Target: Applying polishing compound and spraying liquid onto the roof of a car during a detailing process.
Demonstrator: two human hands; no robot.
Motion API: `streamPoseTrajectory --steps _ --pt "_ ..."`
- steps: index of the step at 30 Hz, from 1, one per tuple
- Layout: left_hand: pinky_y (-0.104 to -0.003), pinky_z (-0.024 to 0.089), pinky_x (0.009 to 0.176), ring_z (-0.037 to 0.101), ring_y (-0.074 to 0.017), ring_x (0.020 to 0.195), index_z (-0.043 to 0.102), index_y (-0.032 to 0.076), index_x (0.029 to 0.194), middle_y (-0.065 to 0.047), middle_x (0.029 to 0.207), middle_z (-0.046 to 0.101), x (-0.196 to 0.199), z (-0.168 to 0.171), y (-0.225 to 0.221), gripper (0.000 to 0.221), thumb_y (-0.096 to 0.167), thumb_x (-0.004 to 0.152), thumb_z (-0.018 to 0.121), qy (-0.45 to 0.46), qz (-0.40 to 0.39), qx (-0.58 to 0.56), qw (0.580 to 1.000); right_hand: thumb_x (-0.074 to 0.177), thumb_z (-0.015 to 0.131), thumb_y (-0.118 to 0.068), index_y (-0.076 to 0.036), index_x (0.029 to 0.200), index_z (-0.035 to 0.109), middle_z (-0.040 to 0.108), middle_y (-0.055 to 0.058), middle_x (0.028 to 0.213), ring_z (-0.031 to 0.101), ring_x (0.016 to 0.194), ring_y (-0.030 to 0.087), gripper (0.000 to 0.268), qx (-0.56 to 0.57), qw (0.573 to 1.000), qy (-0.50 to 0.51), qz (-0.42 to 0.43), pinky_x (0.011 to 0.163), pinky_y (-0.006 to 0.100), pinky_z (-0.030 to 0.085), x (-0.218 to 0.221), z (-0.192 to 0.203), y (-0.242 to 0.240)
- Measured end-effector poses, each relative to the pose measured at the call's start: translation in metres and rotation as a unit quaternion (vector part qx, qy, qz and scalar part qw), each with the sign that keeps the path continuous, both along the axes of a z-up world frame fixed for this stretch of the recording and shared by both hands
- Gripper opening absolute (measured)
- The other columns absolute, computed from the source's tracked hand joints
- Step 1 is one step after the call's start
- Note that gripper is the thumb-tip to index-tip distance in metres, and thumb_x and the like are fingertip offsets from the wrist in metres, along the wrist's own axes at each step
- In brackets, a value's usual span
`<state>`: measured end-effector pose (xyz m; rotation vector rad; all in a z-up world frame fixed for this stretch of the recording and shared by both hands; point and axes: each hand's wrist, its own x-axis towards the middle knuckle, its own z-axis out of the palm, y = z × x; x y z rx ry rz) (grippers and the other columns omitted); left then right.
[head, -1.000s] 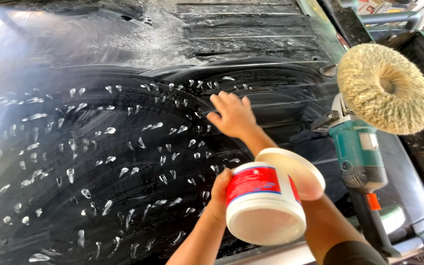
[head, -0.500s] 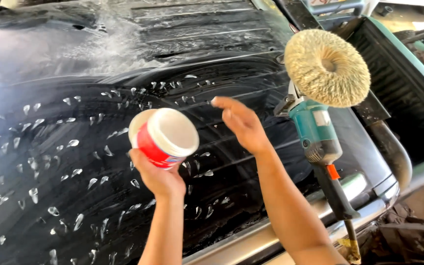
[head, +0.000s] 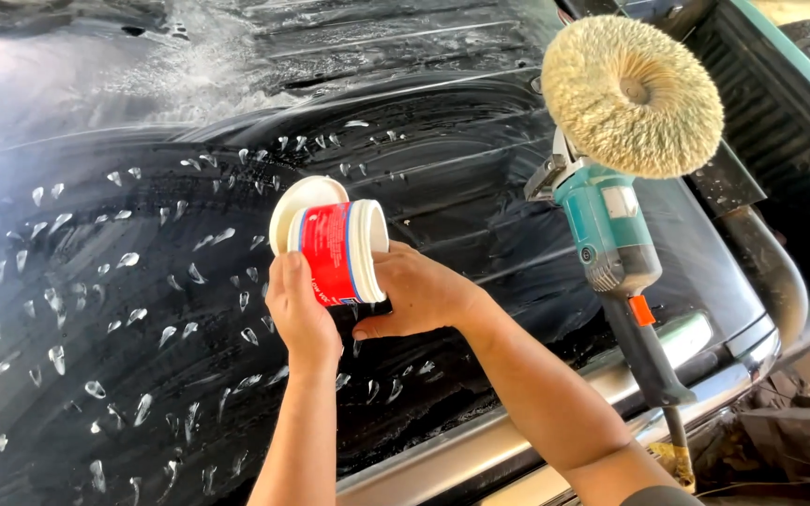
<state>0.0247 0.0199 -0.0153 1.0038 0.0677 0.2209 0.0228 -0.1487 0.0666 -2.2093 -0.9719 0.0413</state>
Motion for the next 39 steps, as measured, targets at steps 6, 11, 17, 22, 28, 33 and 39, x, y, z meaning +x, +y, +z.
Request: streamPoseTrajectory --steps 6,11,17,22,28,33,39 --pt "-0.027 0.046 0.083 0.054 -0.0083 0.089 0.063 -0.002 0.109 -0.004 0.098 0.063 -0.001 0.000 -0.003 0.038 0.035 0.111 0.055 -0.010 0.020 0.033 0.999 0.075 0.085 -0.037 -0.007 0.135 0.061 0.059 0.017 0.141 0.051 0.135 0.039 0.072 -0.003 0.999 0.008 0.041 0.115 0.047 0.037 0.001 -0.006 -0.003" --pt "-0.027 0.049 0.089 0.058 -0.0097 0.096 0.062 0.000 0.111 -0.003 0.104 0.064 0.000 0.010 0.012 0.034 0.032 0.109 0.052 -0.056 0.062 0.064 0.994 0.087 0.080 -0.041 -0.007 0.140 0.062 0.058 0.015 0.149 0.050 0.143 0.033 0.066 0.073 0.995 0.059 0.039 0.120 0.045 0.038 0.003 0.007 -0.032" --pt "-0.038 0.050 0.099 0.057 -0.0205 0.106 0.058 -0.002 0.118 -0.010 0.115 0.062 0.013 -0.005 0.073 0.038 0.035 0.115 0.049 -0.066 0.075 0.067 0.993 0.100 0.064 -0.044 -0.006 0.137 0.066 0.070 0.012 0.136 0.065 0.130 0.023 0.053 0.240 0.918 0.147 -0.278 0.113 0.038 0.050 0.048 -0.049 -0.091" --pt "-0.053 0.055 0.104 0.060 -0.0297 0.133 0.051 0.014 0.139 -0.009 0.141 0.061 0.018 0.019 0.072 0.059 0.057 0.099 0.041 0.025 -0.014 -0.169 0.985 0.098 0.069 -0.038 -0.002 0.134 0.062 0.061 0.017 0.140 0.057 0.130 0.033 0.052 -0.014 0.922 -0.035 -0.386 0.107 0.042 0.046 0.068 -0.102 -0.083" --pt "-0.053 0.052 0.108 0.059 -0.0294 0.134 0.052 0.012 0.142 -0.010 0.144 0.059 0.022 -0.002 0.064 0.066 0.060 0.099 0.040 0.045 -0.010 -0.206 0.977 0.097 0.070 -0.041 -0.007 0.131 0.067 0.062 0.014 0.142 0.057 0.134 0.033 0.048 0.009 0.972 -0.027 -0.233 0.110 0.042 0.047 0.077 -0.109 -0.041" --pt "-0.040 0.049 0.110 0.062 -0.0262 0.128 0.054 -0.003 0.137 -0.015 0.137 0.063 0.010 -0.010 0.055 0.066 0.056 0.107 0.042 -0.049 0.031 -0.116 0.992 0.095 0.073 -0.038 -0.009 0.133 0.065 0.066 0.013 0.135 0.061 0.129 0.035 0.048 -0.060 0.967 -0.104 -0.225 0.111 0.046 0.044 0.082 -0.098 0.018" --pt "-0.039 0.050 0.108 0.065 -0.0245 0.123 0.056 -0.004 0.133 -0.015 0.132 0.065 0.009 -0.006 0.059 0.066 0.055 0.108 0.041 -0.085 0.014 -0.110 0.990 0.083 0.070 -0.022 -0.006 0.122 0.069 0.071 0.015 0.114 0.063 0.116 0.035 0.042 -0.104 0.972 -0.017 -0.212 0.101 0.049 0.046 0.043 -0.071 0.044"
